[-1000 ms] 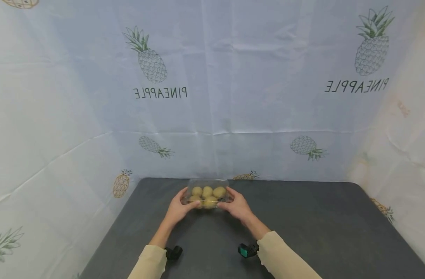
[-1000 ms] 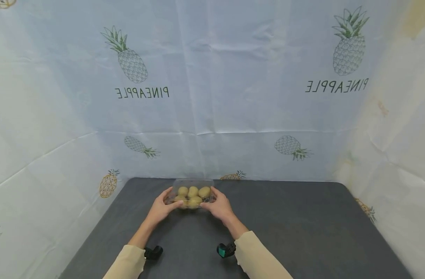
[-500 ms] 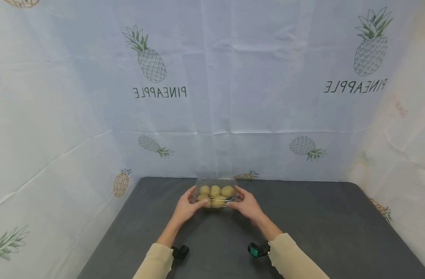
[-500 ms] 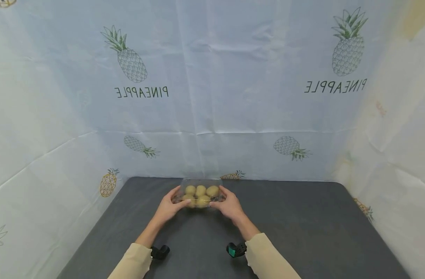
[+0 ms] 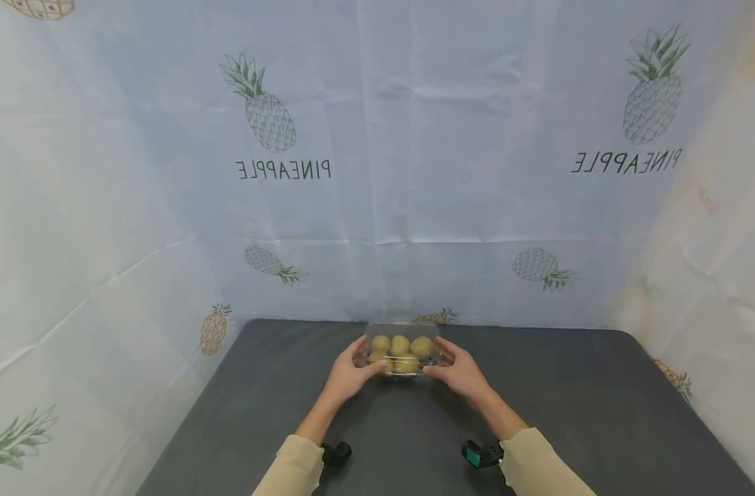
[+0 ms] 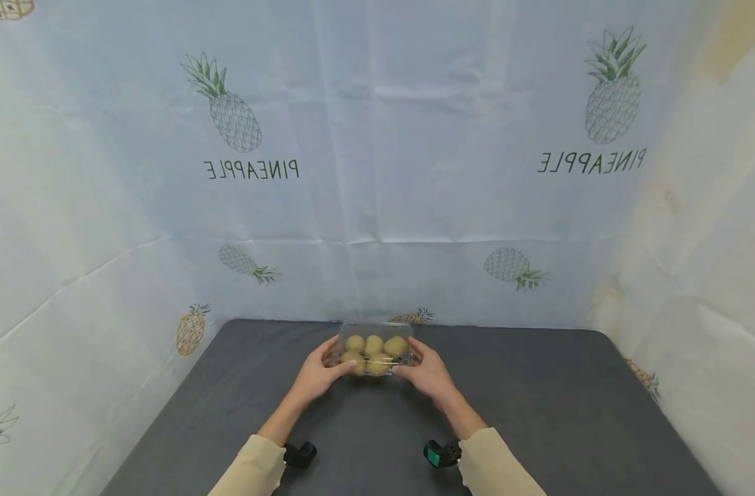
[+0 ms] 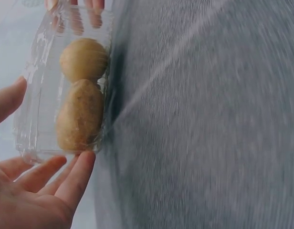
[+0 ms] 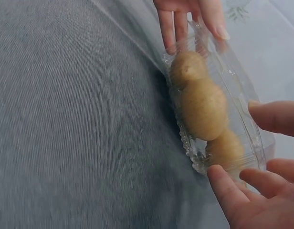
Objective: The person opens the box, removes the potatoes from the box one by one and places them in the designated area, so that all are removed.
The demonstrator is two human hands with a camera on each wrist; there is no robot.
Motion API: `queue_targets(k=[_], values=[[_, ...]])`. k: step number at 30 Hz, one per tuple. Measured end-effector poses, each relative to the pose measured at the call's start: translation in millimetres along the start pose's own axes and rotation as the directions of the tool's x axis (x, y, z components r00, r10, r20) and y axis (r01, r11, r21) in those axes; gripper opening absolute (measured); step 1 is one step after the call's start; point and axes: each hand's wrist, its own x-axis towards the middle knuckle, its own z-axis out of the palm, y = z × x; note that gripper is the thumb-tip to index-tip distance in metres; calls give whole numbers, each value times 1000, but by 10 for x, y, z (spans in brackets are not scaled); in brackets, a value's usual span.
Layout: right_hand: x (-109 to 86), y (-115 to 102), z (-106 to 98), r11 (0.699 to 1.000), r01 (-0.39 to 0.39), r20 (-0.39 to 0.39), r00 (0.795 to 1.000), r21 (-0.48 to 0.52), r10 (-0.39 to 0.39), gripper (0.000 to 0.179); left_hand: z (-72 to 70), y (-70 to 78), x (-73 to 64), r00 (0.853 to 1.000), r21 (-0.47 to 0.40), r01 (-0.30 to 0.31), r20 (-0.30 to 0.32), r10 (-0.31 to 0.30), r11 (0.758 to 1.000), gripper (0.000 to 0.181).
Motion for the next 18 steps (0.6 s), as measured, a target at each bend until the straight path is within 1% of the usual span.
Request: queue_targets(k=[5,10,14,18], values=[[-51,37,-130,1000,2,5,1000,-11,-2,81,120,6,30,1000,-4,-24,7,24,1000,88],[-89,90,-263,1000,-3,14,1000,-20,4,82,248,19,68,999,-4,-33,21,33,999,87],[-116,139,-368,999,-16,4,1000,-31,16,81,346,53,96,999,-26,-31,40,32,999,86],[-152,174,-465,999,-19,12,1000,-36,20,81,426,85,114,998,-43,-28,51,30,999,82]])
